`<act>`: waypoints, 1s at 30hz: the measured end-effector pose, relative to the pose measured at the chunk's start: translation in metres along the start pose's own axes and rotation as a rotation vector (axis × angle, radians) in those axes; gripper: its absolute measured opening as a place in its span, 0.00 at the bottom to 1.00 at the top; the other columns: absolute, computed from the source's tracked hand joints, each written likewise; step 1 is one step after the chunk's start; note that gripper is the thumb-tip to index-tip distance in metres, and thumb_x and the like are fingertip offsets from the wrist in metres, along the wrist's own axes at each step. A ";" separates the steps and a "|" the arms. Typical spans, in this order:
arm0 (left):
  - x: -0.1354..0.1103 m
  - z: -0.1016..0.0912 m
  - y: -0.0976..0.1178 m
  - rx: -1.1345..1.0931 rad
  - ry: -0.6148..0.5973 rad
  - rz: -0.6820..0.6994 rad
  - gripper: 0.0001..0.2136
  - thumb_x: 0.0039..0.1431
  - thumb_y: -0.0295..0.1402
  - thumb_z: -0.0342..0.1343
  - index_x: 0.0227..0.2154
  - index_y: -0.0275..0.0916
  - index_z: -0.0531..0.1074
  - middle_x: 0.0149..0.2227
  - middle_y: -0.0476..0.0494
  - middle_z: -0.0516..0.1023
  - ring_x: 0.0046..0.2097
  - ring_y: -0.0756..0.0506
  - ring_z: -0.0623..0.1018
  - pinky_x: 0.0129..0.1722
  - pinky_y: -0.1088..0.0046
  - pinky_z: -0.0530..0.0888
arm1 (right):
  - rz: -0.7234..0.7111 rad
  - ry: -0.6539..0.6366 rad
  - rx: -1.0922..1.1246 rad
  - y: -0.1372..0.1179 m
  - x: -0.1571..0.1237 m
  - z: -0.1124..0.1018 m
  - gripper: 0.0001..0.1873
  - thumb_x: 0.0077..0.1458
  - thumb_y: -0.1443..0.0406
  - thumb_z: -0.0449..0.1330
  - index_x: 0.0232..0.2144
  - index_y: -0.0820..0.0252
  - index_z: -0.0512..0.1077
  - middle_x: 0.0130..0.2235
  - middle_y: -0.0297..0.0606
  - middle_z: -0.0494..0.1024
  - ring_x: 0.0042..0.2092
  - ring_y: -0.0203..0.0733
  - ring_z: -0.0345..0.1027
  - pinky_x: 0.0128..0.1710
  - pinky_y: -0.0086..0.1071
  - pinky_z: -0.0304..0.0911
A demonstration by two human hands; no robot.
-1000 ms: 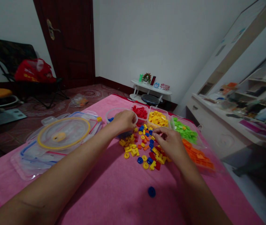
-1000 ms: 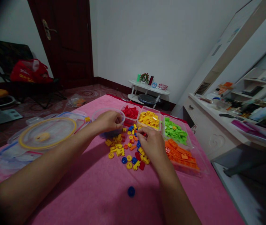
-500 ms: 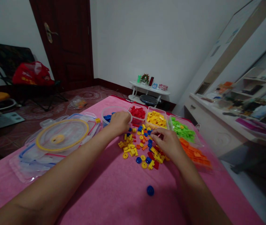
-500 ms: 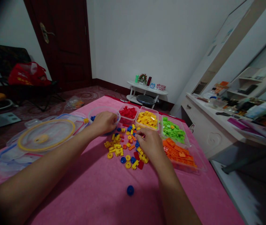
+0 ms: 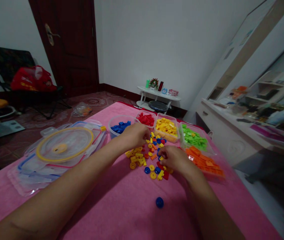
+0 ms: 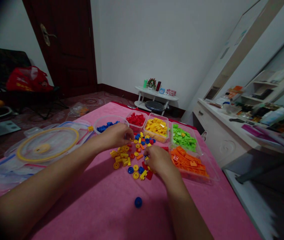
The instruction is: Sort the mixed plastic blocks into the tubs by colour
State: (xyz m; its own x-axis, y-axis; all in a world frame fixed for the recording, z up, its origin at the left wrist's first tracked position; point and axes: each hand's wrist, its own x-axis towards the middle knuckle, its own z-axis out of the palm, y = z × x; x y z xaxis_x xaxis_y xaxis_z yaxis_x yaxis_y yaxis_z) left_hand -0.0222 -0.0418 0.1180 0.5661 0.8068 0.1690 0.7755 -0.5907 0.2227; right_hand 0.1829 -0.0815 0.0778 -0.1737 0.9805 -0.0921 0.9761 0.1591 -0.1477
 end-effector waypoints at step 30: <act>-0.001 0.027 0.009 -0.013 -0.521 0.231 0.14 0.42 0.38 0.61 0.35 0.44 0.78 0.33 0.50 0.80 0.31 0.48 0.75 0.25 0.77 0.63 | -0.075 0.206 0.134 -0.020 0.010 0.030 0.08 0.43 0.72 0.56 0.30 0.59 0.69 0.31 0.35 0.74 0.35 0.37 0.66 0.30 0.27 0.51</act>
State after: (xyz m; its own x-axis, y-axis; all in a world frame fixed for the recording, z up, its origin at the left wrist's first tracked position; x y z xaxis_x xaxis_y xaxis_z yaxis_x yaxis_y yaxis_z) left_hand -0.0086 -0.0476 0.0941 0.7864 0.5505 -0.2801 0.6134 -0.7496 0.2487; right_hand 0.1577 -0.0783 0.0505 -0.2019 0.9715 0.1243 0.9331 0.2294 -0.2771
